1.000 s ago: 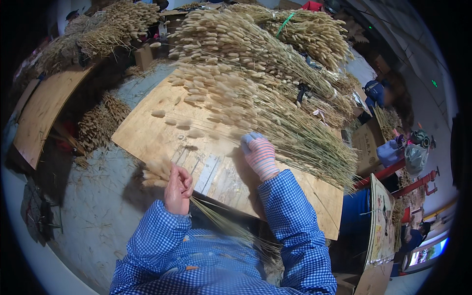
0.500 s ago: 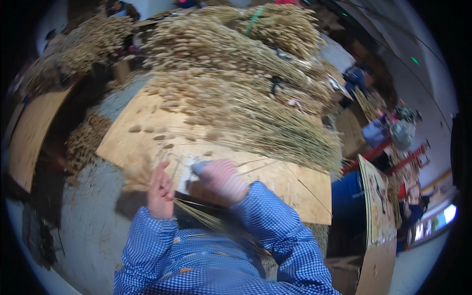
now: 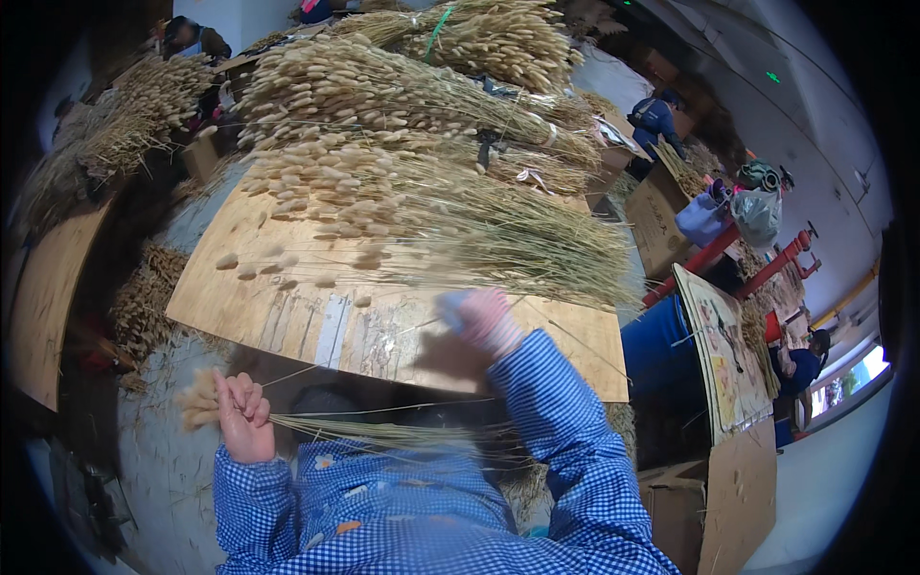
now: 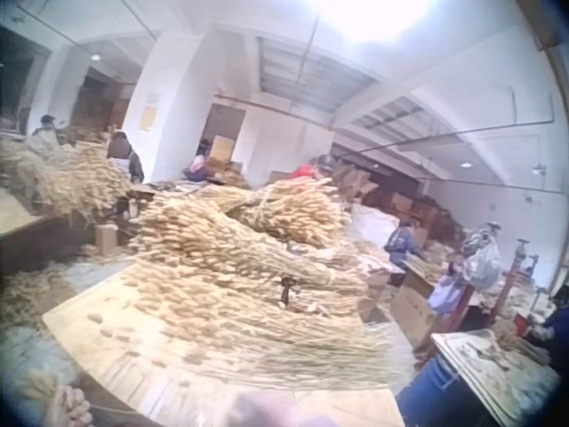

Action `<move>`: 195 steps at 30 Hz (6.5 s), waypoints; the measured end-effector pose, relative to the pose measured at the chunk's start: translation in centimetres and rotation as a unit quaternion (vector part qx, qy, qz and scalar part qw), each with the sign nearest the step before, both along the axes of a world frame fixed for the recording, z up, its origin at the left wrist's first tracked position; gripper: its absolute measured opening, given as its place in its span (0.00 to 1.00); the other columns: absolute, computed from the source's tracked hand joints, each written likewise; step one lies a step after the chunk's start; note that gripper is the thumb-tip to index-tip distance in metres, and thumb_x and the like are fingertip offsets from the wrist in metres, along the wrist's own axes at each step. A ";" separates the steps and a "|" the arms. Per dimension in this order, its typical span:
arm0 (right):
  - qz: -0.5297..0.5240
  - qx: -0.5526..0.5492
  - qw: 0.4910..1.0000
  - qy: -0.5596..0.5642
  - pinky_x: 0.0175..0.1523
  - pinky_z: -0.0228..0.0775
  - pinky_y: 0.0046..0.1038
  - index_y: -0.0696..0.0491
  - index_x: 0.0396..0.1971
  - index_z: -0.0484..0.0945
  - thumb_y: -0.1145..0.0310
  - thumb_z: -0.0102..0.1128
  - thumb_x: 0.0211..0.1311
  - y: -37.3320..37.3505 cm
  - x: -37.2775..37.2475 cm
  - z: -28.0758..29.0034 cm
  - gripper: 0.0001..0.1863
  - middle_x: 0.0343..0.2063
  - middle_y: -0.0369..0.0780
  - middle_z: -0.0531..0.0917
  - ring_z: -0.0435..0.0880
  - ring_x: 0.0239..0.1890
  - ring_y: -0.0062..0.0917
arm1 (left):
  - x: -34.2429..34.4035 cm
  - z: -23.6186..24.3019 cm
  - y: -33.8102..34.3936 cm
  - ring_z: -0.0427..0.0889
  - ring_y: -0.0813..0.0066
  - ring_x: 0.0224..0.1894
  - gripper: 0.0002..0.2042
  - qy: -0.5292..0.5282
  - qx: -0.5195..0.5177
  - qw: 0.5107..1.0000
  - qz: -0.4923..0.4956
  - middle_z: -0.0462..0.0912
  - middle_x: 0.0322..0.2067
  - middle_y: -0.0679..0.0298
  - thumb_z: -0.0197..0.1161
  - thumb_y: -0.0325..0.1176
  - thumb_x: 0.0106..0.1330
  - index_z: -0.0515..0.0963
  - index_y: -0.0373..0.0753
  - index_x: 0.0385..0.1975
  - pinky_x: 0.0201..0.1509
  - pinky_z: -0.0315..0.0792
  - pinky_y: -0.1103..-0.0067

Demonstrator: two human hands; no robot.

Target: The person repeatedly strikes bundles of dried grain stalks against a wooden board to separate the heads from the stalks. The person then places the processed stalks into a cardboard box.

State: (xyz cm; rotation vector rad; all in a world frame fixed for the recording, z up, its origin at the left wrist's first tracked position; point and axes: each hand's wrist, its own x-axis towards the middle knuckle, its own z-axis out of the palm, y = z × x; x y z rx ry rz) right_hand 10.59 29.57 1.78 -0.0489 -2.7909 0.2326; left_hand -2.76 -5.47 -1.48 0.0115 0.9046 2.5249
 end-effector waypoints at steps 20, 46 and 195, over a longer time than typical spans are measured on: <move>-0.324 0.003 0.932 -0.164 0.45 0.72 0.38 0.49 0.38 0.80 0.52 0.53 0.60 16.1 6.2 1.4 0.17 0.35 0.45 0.83 0.80 0.41 0.39 | -5.4 -1.8 -16.9 0.52 0.84 0.19 0.13 0.003 0.172 0.979 0.112 0.56 0.21 0.70 0.44 0.40 0.75 0.62 0.42 0.27 0.16 0.48 0.85; -0.112 -0.456 0.881 -0.061 0.35 0.72 0.24 0.61 0.36 0.79 0.71 0.61 0.58 7.2 2.3 9.1 0.10 0.26 0.35 0.82 0.77 0.28 0.19 | 2.0 -1.7 3.8 0.50 0.88 0.14 0.23 -0.150 0.052 0.983 -0.092 0.57 0.16 0.73 0.41 0.51 0.73 0.57 0.47 0.15 0.13 0.44 0.88; -0.519 -0.080 0.847 0.085 0.35 0.71 0.33 0.50 0.35 0.81 0.58 0.55 0.62 9.2 24.7 0.7 0.12 0.27 0.48 0.81 0.81 0.29 0.42 | -0.7 2.1 3.7 0.48 0.86 0.15 0.24 -0.095 0.055 0.993 -0.033 0.54 0.17 0.73 0.40 0.48 0.75 0.54 0.47 0.14 0.14 0.43 0.87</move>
